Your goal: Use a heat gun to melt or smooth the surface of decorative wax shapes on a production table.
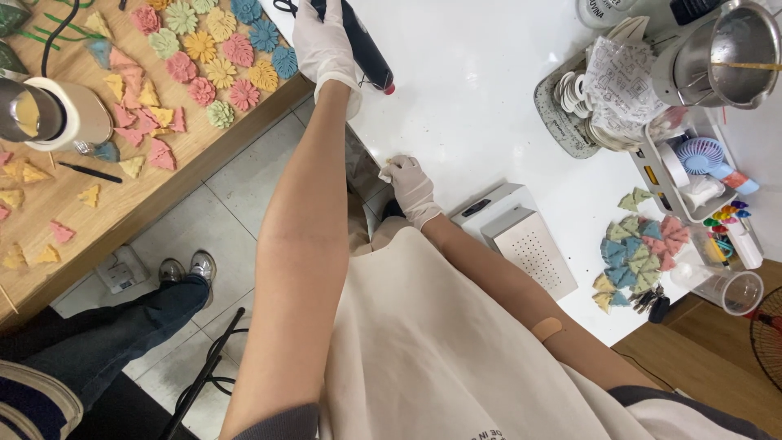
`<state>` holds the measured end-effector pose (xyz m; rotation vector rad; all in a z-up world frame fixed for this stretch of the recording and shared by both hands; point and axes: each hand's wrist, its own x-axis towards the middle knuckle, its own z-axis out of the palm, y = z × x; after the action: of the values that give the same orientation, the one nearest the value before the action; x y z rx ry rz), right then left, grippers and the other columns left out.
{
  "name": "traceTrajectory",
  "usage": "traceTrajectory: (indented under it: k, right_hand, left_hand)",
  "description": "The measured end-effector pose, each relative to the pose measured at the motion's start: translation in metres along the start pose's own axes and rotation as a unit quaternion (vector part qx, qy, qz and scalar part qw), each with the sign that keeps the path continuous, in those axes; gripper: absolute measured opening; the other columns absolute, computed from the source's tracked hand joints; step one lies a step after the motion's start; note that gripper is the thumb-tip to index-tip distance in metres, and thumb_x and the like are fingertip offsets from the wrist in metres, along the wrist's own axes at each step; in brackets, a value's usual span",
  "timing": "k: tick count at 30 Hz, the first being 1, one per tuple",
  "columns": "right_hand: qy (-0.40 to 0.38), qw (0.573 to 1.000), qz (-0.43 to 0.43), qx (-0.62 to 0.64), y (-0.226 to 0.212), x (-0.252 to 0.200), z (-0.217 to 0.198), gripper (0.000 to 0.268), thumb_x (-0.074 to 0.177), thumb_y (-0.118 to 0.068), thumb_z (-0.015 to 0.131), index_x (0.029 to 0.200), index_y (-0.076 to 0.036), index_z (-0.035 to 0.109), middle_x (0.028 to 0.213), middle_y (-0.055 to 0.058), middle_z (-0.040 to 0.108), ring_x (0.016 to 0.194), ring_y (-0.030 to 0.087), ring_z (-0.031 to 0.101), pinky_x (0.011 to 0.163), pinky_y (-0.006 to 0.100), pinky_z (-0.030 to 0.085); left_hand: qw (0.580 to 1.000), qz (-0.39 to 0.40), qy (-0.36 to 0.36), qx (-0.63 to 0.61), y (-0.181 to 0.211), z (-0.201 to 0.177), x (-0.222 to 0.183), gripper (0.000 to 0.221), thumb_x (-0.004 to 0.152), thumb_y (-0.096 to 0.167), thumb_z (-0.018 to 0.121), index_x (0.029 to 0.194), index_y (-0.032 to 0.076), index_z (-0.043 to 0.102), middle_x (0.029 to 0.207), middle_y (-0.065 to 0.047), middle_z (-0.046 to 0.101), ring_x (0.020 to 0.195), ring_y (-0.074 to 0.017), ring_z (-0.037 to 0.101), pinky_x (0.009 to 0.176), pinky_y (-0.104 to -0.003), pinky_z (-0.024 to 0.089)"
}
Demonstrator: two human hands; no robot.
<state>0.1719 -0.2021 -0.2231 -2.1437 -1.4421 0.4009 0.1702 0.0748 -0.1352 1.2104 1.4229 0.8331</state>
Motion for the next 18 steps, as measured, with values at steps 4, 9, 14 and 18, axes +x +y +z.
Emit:
traceTrajectory:
  k: [4, 9, 14, 18]
  right_hand:
    - [-0.003, 1.000, 0.000, -0.006, 0.000, 0.000, -0.002, 0.013, 0.086, -0.006, 0.065, 0.091, -0.016, 0.071, 0.105, 0.004, 0.065, 0.104, 0.030, 0.062, 0.082, 0.038, 0.055]
    - [0.000, 1.000, -0.005, 0.000, 0.003, 0.000, 0.003, 0.012, 0.085, -0.007, 0.065, 0.091, -0.015, 0.071, 0.104, 0.004, 0.066, 0.103, 0.030, 0.062, 0.082, 0.038, 0.055]
    - [0.006, 1.000, -0.008, -0.002, 0.008, -0.001, 0.008, 0.011, 0.085, -0.007, 0.066, 0.091, -0.015, 0.072, 0.105, 0.005, 0.066, 0.104, 0.030, 0.063, 0.083, 0.038, 0.055]
    - [0.008, 1.000, -0.002, 0.001, 0.005, -0.001, 0.005, 0.012, 0.084, -0.007, 0.066, 0.089, -0.016, 0.072, 0.106, 0.005, 0.067, 0.105, 0.030, 0.063, 0.083, 0.038, 0.055]
  left_hand:
    - [0.998, 0.014, -0.011, -0.063, 0.001, 0.000, -0.002, 0.035, 0.098, 0.036, 0.065, 0.113, 0.004, 0.069, 0.090, -0.004, 0.076, 0.078, -0.0151, 0.068, 0.077, -0.030, 0.055]
    - [0.997, 0.025, -0.016, -0.075, 0.001, 0.002, -0.003, 0.040, 0.099, 0.037, 0.065, 0.120, 0.004, 0.069, 0.091, -0.004, 0.076, 0.079, -0.0153, 0.067, 0.079, -0.030, 0.054]
    - [0.999, 0.016, -0.018, -0.035, 0.010, -0.002, -0.007, 0.039, 0.099, 0.039, 0.064, 0.117, 0.005, 0.069, 0.087, -0.004, 0.074, 0.077, -0.0155, 0.066, 0.078, -0.030, 0.054]
    - [0.999, 0.016, -0.018, -0.025, 0.004, 0.001, -0.005, 0.040, 0.098, 0.042, 0.063, 0.111, 0.004, 0.070, 0.086, -0.003, 0.075, 0.075, -0.0155, 0.067, 0.078, -0.030, 0.055]
